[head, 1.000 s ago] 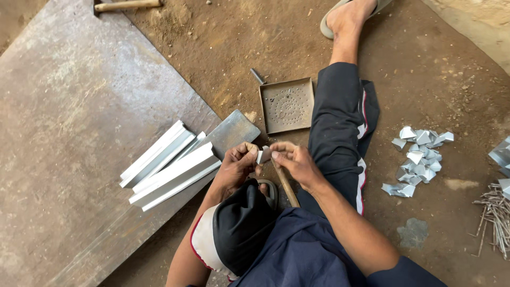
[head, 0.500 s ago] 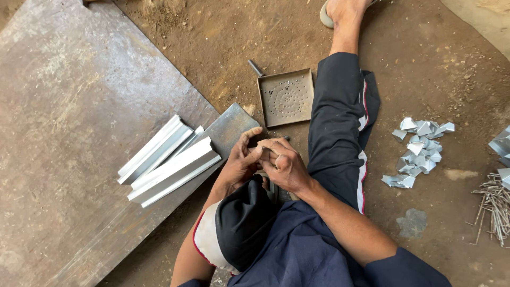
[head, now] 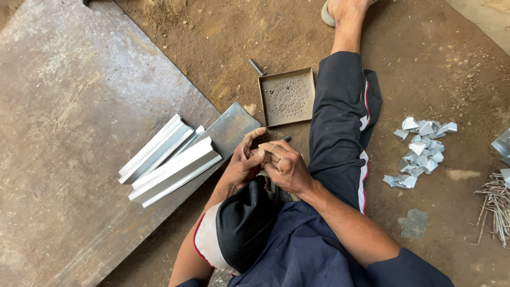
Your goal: The person sits on the ground and hammers aluminum strips against a metal plate, bending and shaping the edges of each strip by hand and with a hammer, then sets finished strips in a pile and discards small scrap pieces aside.
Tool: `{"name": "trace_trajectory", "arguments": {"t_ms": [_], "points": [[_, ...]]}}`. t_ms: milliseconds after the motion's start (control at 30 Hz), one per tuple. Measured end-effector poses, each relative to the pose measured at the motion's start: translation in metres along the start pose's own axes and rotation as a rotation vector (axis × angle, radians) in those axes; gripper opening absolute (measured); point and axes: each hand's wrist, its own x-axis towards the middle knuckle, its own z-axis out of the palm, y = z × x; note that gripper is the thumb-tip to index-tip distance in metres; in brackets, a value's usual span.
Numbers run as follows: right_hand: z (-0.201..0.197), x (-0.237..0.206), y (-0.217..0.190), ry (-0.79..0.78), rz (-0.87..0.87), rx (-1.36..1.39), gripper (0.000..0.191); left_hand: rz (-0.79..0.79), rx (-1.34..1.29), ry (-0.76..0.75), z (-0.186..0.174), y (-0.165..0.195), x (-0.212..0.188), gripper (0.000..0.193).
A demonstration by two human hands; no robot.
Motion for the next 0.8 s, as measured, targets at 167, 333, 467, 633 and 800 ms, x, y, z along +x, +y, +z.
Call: {"name": "trace_trajectory", "arguments": {"t_ms": [167, 333, 467, 633, 800], "points": [[0.0, -0.001, 0.003, 0.007, -0.002, 0.001, 0.032, 0.013, 0.005, 0.065, 0.005, 0.002, -0.001, 0.075], [0.003, -0.001, 0.0, 0.047, 0.004, 0.029, 0.032, 0.038, 0.0, 0.044, -0.003, -0.004, 0.001, 0.071], [0.004, 0.001, -0.004, 0.016, 0.158, 0.105, 0.039, 0.041, 0.039, 0.06, -0.008, -0.006, 0.004, 0.067], [-0.007, 0.007, -0.004, 0.086, 0.172, 0.162, 0.046, 0.03, 0.036, 0.146, -0.001, 0.002, 0.003, 0.048], [-0.011, 0.011, -0.002, 0.091, 0.141, 0.02, 0.047, -0.025, 0.139, 0.225, 0.006, 0.002, -0.003, 0.024]]}}
